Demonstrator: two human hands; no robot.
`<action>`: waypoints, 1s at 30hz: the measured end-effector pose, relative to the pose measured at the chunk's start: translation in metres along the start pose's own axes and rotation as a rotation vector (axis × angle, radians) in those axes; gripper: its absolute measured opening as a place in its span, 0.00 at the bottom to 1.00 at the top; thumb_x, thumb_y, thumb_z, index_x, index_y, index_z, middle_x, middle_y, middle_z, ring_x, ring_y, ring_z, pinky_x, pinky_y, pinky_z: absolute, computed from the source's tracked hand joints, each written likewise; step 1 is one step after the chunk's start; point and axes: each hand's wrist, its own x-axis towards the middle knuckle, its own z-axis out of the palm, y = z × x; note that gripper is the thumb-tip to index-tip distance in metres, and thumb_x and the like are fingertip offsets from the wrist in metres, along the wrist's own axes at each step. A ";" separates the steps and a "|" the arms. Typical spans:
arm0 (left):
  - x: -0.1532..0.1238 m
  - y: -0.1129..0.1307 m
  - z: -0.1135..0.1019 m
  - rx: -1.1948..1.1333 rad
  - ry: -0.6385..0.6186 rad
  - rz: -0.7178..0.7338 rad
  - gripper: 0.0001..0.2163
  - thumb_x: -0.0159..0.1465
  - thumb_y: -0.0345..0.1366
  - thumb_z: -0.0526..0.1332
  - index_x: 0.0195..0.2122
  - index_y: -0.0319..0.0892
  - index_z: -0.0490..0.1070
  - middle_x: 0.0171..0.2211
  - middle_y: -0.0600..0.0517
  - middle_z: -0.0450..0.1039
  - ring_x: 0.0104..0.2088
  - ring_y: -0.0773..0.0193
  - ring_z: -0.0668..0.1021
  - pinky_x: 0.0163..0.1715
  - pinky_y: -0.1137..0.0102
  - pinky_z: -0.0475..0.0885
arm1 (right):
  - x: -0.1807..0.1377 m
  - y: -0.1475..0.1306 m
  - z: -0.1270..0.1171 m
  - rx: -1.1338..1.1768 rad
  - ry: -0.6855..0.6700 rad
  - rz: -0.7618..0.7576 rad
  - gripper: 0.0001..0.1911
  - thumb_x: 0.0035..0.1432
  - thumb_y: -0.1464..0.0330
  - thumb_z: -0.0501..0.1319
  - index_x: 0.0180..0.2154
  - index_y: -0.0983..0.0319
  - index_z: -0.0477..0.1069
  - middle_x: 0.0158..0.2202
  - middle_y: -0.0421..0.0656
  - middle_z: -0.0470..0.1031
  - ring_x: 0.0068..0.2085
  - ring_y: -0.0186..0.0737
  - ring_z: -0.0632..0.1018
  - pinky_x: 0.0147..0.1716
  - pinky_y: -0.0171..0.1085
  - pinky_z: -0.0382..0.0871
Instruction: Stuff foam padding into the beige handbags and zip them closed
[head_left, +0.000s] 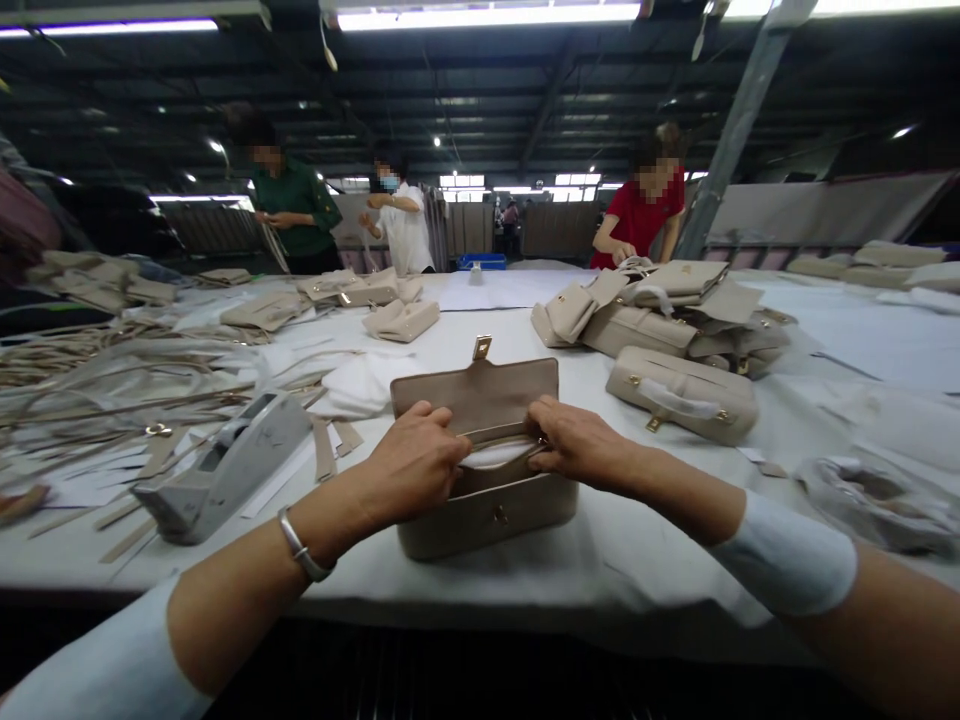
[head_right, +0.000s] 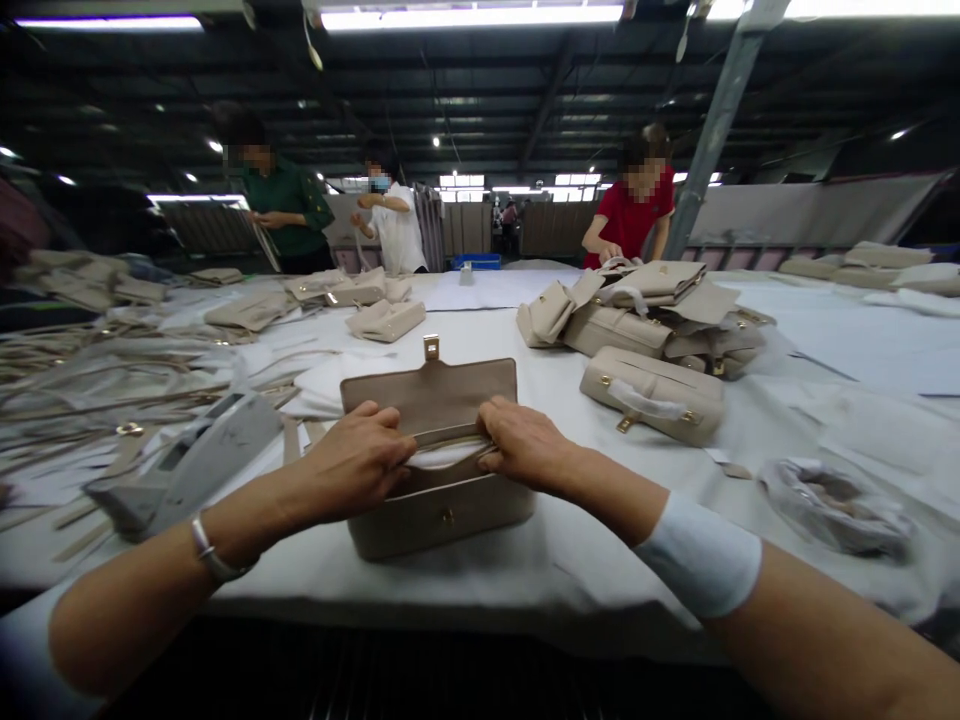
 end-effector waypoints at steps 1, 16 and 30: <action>0.003 0.001 -0.003 0.025 -0.004 0.021 0.06 0.58 0.35 0.58 0.26 0.41 0.70 0.25 0.48 0.70 0.36 0.57 0.68 0.39 0.61 0.58 | -0.004 -0.001 0.001 -0.016 0.024 0.028 0.14 0.51 0.65 0.65 0.40 0.61 0.66 0.38 0.41 0.69 0.37 0.38 0.70 0.33 0.35 0.57; 0.060 0.037 0.006 -0.142 -0.069 0.035 0.07 0.62 0.34 0.54 0.41 0.45 0.66 0.39 0.51 0.69 0.35 0.61 0.74 0.29 0.69 0.65 | -0.030 0.007 -0.017 -0.160 0.004 0.189 0.09 0.53 0.62 0.62 0.30 0.61 0.75 0.34 0.46 0.73 0.38 0.45 0.72 0.34 0.40 0.55; 0.077 0.056 0.015 -0.165 0.130 0.101 0.15 0.64 0.49 0.51 0.42 0.47 0.70 0.33 0.51 0.67 0.33 0.62 0.74 0.26 0.71 0.65 | -0.029 0.027 0.000 0.211 0.016 0.227 0.08 0.49 0.68 0.55 0.29 0.59 0.73 0.31 0.43 0.76 0.33 0.42 0.74 0.29 0.36 0.59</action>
